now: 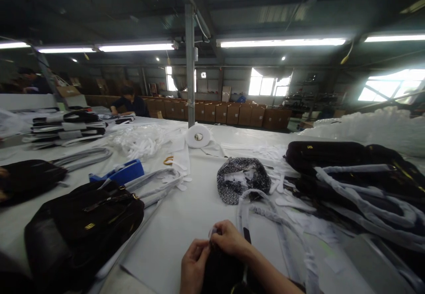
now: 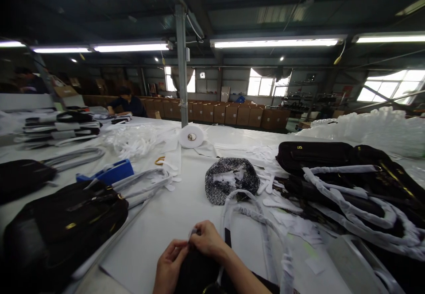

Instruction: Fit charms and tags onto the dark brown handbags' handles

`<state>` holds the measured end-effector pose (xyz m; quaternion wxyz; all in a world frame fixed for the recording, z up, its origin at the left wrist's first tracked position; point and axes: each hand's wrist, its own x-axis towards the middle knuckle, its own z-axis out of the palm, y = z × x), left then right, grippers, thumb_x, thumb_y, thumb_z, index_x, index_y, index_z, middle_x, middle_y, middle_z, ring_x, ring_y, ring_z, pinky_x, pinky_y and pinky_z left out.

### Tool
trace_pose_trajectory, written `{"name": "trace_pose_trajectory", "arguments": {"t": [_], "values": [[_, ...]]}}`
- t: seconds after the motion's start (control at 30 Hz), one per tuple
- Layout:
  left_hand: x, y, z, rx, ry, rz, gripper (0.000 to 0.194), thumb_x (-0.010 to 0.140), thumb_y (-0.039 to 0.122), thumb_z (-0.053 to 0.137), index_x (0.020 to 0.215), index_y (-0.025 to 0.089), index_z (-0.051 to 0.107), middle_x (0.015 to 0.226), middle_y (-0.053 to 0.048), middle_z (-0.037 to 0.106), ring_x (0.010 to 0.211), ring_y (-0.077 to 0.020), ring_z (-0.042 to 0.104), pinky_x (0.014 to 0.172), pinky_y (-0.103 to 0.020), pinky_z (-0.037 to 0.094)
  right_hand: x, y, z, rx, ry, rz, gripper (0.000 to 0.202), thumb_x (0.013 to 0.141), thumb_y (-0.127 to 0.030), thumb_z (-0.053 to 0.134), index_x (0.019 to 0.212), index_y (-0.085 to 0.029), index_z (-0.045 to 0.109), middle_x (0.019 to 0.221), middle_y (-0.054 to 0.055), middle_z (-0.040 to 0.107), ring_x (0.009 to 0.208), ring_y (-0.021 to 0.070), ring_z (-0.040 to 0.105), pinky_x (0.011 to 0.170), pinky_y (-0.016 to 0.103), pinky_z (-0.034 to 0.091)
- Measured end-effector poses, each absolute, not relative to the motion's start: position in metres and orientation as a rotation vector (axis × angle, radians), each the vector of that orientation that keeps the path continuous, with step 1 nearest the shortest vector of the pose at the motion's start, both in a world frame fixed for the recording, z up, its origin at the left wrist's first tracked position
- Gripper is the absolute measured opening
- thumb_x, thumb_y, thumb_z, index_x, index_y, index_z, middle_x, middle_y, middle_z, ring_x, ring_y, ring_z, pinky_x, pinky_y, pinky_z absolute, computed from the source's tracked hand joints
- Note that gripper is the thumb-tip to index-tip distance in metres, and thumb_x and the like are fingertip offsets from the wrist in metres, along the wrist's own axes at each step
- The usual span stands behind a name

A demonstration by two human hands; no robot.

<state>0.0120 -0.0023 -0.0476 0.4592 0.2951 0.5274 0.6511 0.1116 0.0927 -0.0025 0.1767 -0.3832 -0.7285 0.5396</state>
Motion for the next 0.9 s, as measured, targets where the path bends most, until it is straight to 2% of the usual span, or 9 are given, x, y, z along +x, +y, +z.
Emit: {"name": "trace_pose_trajectory", "arguments": {"t": [0.1,0.2,0.47,0.57,0.63,0.73,0.9], "values": [[0.012,-0.007,-0.040,0.913,1.424,1.596,0.021,0.069,0.038,0.069,0.079,0.020,0.069,0.080,-0.002,0.072,0.080,-0.0208,0.063,0.074,-0.024,0.047,0.109,0.091,-0.007,-1.123,-1.941,1.604,0.019,0.059,-0.012,0.042,0.058,-0.015,0.060,0.047,-0.004,0.054,0.043,0.0078,0.045,0.043,0.018,0.032],[0.011,-0.007,-0.036,1.121,1.578,1.529,0.024,0.073,0.038,0.064,0.089,0.022,0.073,0.089,-0.003,0.073,0.092,-0.0239,0.063,0.085,-0.025,0.045,0.108,0.090,-0.010,-1.153,-1.837,1.615,0.018,0.060,-0.013,0.041,0.058,-0.015,0.058,0.046,-0.005,0.053,0.043,0.0080,0.046,0.045,0.018,0.034],[0.005,0.006,-0.045,0.992,1.522,1.434,0.037,0.079,0.049,0.054,0.086,0.015,0.067,0.070,-0.003,0.069,0.071,-0.0204,0.062,0.064,-0.025,0.047,0.115,0.089,-0.017,-1.041,-1.797,1.645,0.016,0.062,-0.014,0.045,0.064,-0.015,0.061,0.050,-0.005,0.056,0.046,0.0084,0.049,0.047,0.018,0.035],[0.000,0.008,-0.044,1.035,1.476,1.355,0.037,0.078,0.049,0.055,0.087,0.015,0.065,0.071,-0.003,0.069,0.072,-0.0204,0.063,0.067,-0.025,0.047,0.117,0.089,-0.020,-1.007,-1.799,1.643,0.017,0.064,-0.015,0.046,0.068,-0.015,0.063,0.054,-0.004,0.058,0.049,0.0093,0.051,0.050,0.019,0.037],[-0.002,0.008,-0.043,1.081,1.479,1.316,0.034,0.077,0.048,0.056,0.080,0.016,0.066,0.071,-0.002,0.067,0.073,-0.0197,0.061,0.068,-0.025,0.046,0.118,0.088,-0.022,-1.000,-1.791,1.639,0.018,0.064,-0.016,0.046,0.070,-0.015,0.063,0.054,-0.004,0.058,0.050,0.0097,0.052,0.050,0.019,0.038],[-0.001,0.009,-0.045,1.110,1.555,1.284,0.034,0.077,0.048,0.056,0.067,0.016,0.062,0.063,0.000,0.061,0.065,-0.0180,0.056,0.061,-0.024,0.042,0.118,0.088,-0.024,-1.001,-1.776,1.620,0.019,0.065,-0.015,0.045,0.071,-0.015,0.063,0.054,-0.004,0.058,0.050,0.0092,0.051,0.050,0.018,0.037],[0.007,0.008,-0.051,1.126,1.646,1.285,0.036,0.079,0.049,0.052,0.063,0.018,0.057,0.063,0.000,0.060,0.066,-0.0185,0.054,0.060,-0.025,0.039,0.121,0.091,-0.019,-0.964,-1.830,1.697,0.017,0.067,-0.018,0.048,0.068,-0.014,0.064,0.058,-0.002,0.062,0.053,0.0097,0.054,0.054,0.019,0.041]]}}
